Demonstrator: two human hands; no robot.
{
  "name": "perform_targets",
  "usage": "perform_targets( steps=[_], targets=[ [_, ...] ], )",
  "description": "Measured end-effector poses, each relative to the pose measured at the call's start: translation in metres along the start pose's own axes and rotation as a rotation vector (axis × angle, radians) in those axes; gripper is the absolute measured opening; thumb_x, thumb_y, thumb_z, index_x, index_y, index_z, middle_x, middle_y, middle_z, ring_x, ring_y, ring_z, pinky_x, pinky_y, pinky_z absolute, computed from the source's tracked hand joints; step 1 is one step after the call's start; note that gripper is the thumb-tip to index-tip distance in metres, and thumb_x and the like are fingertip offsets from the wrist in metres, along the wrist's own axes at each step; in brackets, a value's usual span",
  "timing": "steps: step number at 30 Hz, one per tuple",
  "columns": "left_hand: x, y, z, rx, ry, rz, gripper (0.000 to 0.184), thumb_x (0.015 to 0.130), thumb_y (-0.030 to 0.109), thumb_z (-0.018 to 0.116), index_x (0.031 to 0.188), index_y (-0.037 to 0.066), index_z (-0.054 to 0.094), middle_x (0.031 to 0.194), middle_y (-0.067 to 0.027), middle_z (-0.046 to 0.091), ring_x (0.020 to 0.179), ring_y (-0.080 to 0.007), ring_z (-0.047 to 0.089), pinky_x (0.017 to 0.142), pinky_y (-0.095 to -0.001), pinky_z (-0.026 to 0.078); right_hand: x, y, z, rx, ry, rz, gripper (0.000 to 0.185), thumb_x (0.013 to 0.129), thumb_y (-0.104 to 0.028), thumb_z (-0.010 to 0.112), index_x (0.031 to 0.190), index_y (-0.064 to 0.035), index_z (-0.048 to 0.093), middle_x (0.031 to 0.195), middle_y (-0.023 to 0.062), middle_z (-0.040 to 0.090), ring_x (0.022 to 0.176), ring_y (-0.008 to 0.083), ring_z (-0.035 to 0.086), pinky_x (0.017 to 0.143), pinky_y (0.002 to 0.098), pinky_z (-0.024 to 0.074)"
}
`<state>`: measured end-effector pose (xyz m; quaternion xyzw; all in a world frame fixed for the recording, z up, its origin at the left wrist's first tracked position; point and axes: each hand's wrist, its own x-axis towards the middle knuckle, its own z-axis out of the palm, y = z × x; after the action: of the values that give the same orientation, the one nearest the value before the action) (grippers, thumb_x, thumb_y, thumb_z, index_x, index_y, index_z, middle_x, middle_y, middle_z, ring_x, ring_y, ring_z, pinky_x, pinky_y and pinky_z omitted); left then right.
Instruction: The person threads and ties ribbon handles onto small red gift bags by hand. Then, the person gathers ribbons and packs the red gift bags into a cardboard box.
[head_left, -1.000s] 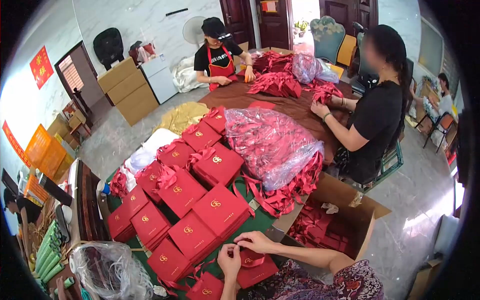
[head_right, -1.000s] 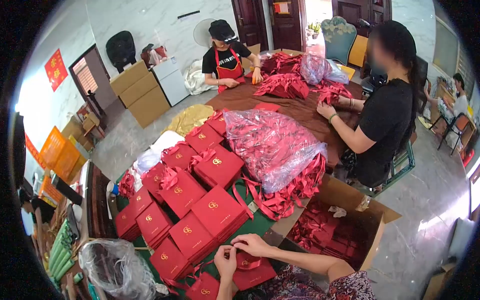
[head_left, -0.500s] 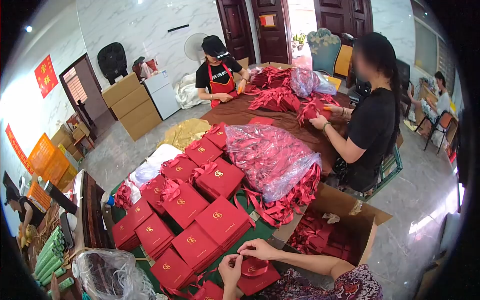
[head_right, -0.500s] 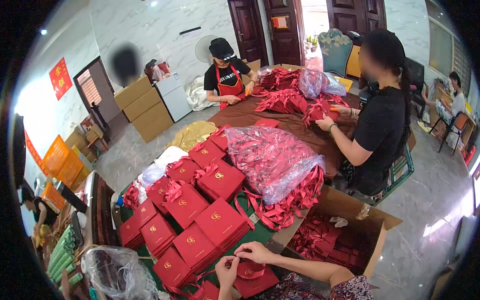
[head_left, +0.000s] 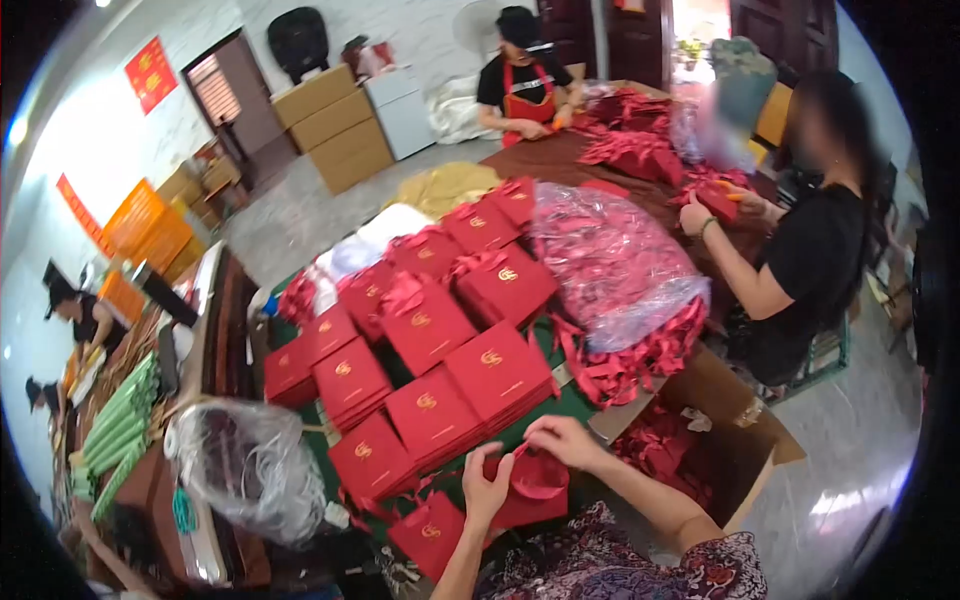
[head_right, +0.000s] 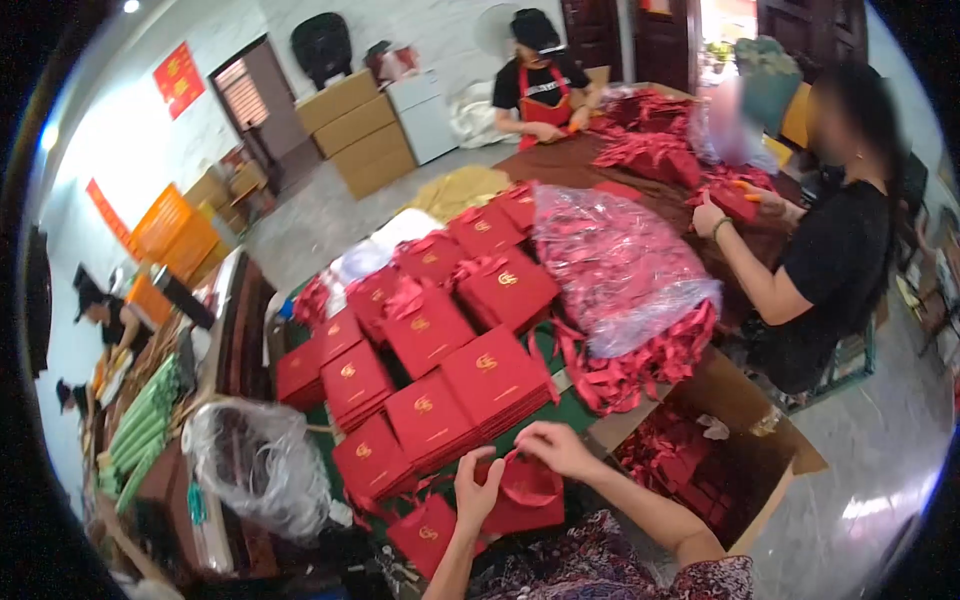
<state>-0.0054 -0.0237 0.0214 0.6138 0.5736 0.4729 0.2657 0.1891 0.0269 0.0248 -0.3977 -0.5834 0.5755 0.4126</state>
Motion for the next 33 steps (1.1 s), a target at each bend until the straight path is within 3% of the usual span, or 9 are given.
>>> perform_targets(
  steps=[1,5,12,17,22,26,28,30,33],
  targets=[
    [-0.007,-0.004,-0.004,-0.108,-0.038,-0.128,0.043,0.089,0.016,0.073,0.125,0.002,0.056,0.112,-0.0117,0.066,0.108,-0.0203,0.061,0.094,-0.0339,0.048,-0.001,-0.010,-0.006,0.068,0.040,0.035,0.015,0.097,-0.015,0.061,0.101,-0.0011,0.067,0.083,0.0007,0.065,0.077,0.0079,0.060,0.070,0.0245,0.0493],
    [-0.019,0.017,-0.032,-0.145,-0.403,-0.287,0.063,0.085,0.020,0.077,0.137,0.002,0.045,0.120,-0.0150,0.065,0.114,-0.0233,0.061,0.098,-0.0355,0.047,0.003,-0.001,-0.021,0.257,0.148,0.091,0.013,0.098,-0.014,0.063,0.103,-0.0023,0.066,0.084,-0.0015,0.063,0.074,0.0062,0.057,0.069,0.0222,0.0479],
    [-0.039,0.025,-0.040,-0.096,-0.488,-0.183,0.064,0.084,0.012,0.076,0.138,0.001,0.043,0.118,-0.0158,0.065,0.111,-0.0224,0.063,0.096,-0.0352,0.049,0.034,-0.012,-0.038,-0.213,0.396,-0.203,0.016,0.097,-0.014,0.061,0.097,0.0007,0.067,0.085,-0.0004,0.065,0.081,0.0070,0.059,0.074,0.0235,0.0479],
    [-0.040,0.033,-0.053,-0.206,-0.565,-0.227,0.066,0.084,0.008,0.075,0.140,-0.003,0.041,0.122,-0.0170,0.064,0.113,-0.0205,0.061,0.097,-0.0343,0.048,0.037,0.012,-0.039,0.016,0.347,-0.085,0.014,0.097,-0.011,0.062,0.102,0.0015,0.066,0.087,0.0012,0.065,0.079,0.0082,0.059,0.072,0.0229,0.0486],
    [-0.041,0.034,-0.065,-0.098,-0.316,-0.224,0.057,0.080,0.005,0.079,0.127,-0.001,0.048,0.115,-0.0133,0.064,0.107,-0.0217,0.063,0.091,-0.0343,0.051,0.029,0.020,-0.034,-0.092,0.315,-0.064,0.018,0.094,-0.015,0.065,0.102,0.0004,0.069,0.087,0.0028,0.069,0.078,0.0113,0.063,0.071,0.0271,0.0510],
    [-0.038,0.050,-0.097,-0.175,-0.019,-0.308,0.045,0.078,0.001,0.079,0.116,-0.001,0.054,0.103,-0.0102,0.066,0.099,-0.0148,0.063,0.086,-0.0292,0.053,0.008,0.017,-0.027,-0.507,0.357,-0.204,0.019,0.092,-0.018,0.065,0.105,-0.0041,0.070,0.097,0.0144,0.071,0.091,0.0292,0.069,0.079,0.0343,0.0533],
    [-0.038,0.062,-0.107,-0.086,0.017,-0.261,0.039,0.078,-0.001,0.075,0.114,0.000,0.061,0.102,-0.0105,0.068,0.095,-0.0208,0.066,0.086,-0.0325,0.052,0.004,0.010,-0.042,-0.665,0.438,-0.198,0.016,0.090,-0.016,0.066,0.101,-0.0055,0.070,0.092,0.0134,0.069,0.086,0.0322,0.067,0.075,0.0374,0.0530],
    [-0.037,0.087,-0.108,0.434,0.032,0.126,0.038,0.077,-0.001,0.070,0.115,0.003,0.067,0.104,-0.0125,0.069,0.094,-0.0291,0.066,0.085,-0.0376,0.052,0.006,0.010,-0.059,-0.863,0.576,-0.213,0.018,0.082,-0.009,0.072,0.099,-0.0045,0.066,0.091,0.0121,0.064,0.087,0.0324,0.064,0.075,0.0412,0.0510],
    [-0.055,0.093,-0.071,0.544,-0.040,0.121,0.052,0.072,-0.001,0.065,0.123,0.007,0.065,0.109,-0.0157,0.063,0.099,-0.0343,0.060,0.087,-0.0424,0.050,0.010,0.003,-0.070,-0.979,0.616,-0.214,0.020,0.081,-0.010,0.072,0.097,-0.0050,0.062,0.091,0.0126,0.060,0.090,0.0332,0.061,0.075,0.0436,0.0495]
  ],
)
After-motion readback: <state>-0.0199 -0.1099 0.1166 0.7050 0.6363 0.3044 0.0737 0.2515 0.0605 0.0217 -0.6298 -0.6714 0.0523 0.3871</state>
